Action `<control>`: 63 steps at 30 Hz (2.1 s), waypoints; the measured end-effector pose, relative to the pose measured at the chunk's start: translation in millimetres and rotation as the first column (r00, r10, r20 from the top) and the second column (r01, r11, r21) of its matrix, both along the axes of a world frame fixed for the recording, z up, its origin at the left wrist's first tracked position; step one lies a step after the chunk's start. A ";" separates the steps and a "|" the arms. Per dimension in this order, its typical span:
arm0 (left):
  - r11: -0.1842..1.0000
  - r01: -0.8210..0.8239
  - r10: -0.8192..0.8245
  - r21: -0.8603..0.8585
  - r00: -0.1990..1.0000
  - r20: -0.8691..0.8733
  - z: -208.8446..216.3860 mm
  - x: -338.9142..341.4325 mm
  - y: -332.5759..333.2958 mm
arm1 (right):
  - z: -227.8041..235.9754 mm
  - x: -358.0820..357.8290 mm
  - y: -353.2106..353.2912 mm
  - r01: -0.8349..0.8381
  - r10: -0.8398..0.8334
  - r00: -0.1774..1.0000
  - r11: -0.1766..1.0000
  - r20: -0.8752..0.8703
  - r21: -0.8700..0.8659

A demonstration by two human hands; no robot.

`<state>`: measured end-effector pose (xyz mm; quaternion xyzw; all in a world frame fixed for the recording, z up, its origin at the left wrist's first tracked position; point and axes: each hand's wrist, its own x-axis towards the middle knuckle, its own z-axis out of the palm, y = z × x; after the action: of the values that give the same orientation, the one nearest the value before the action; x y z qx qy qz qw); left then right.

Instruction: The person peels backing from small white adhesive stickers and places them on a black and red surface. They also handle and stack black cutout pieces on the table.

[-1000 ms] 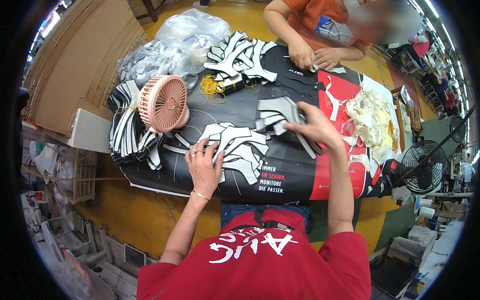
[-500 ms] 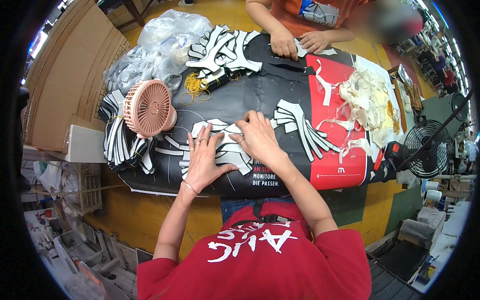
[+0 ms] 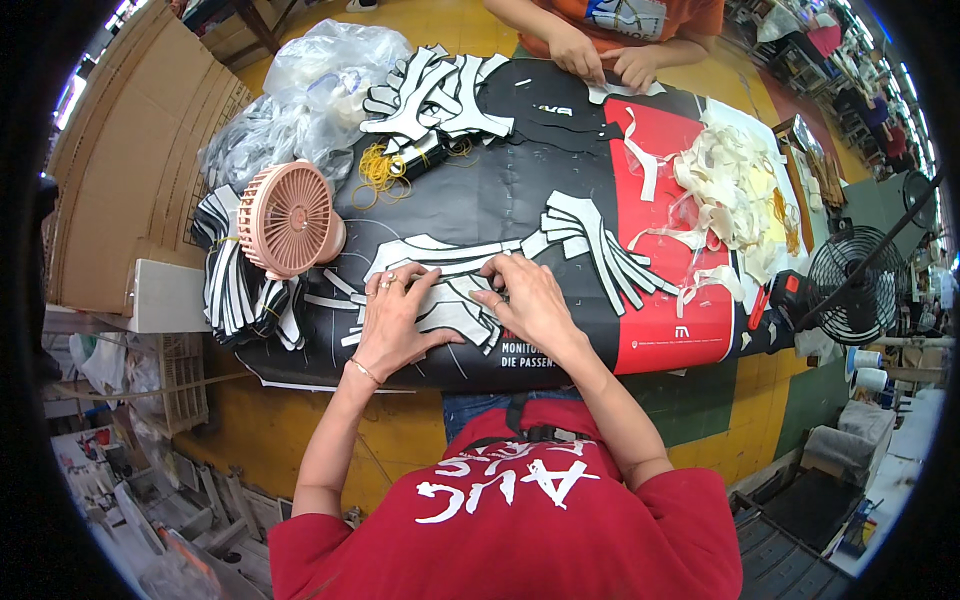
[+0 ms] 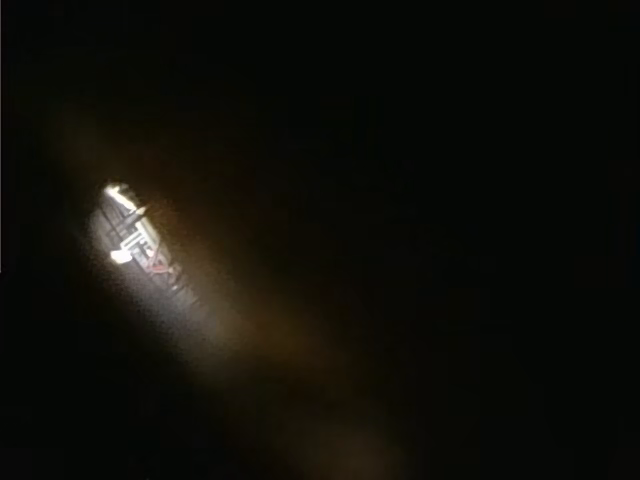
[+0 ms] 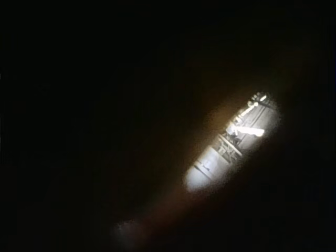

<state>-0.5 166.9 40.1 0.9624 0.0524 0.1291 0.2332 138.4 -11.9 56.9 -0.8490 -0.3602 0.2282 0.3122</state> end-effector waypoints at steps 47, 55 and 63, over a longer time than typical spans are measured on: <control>0.075 -0.022 0.266 -0.997 0.964 -0.002 28.2 -77.1 -57.8 | 77.8 -60.7 49.7 -0.677 0.647 0.730 0.638 0.223 0.367; -0.057 0.093 0.019 -0.994 0.996 0.092 13.0 -104.8 -54.4 | 76.1 -45.5 30.7 -0.390 0.609 0.682 0.771 -0.405 0.503; 0.271 0.065 0.105 -0.960 0.990 0.097 27.8 -101.1 -59.8 | 65.2 -69.1 54.3 -0.619 0.751 0.660 0.559 -0.020 0.553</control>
<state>-101.5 107.1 67.9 0.6138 0.1151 0.1416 0.7681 69.3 42.4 122.1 -0.4905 -0.6666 0.3366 0.4492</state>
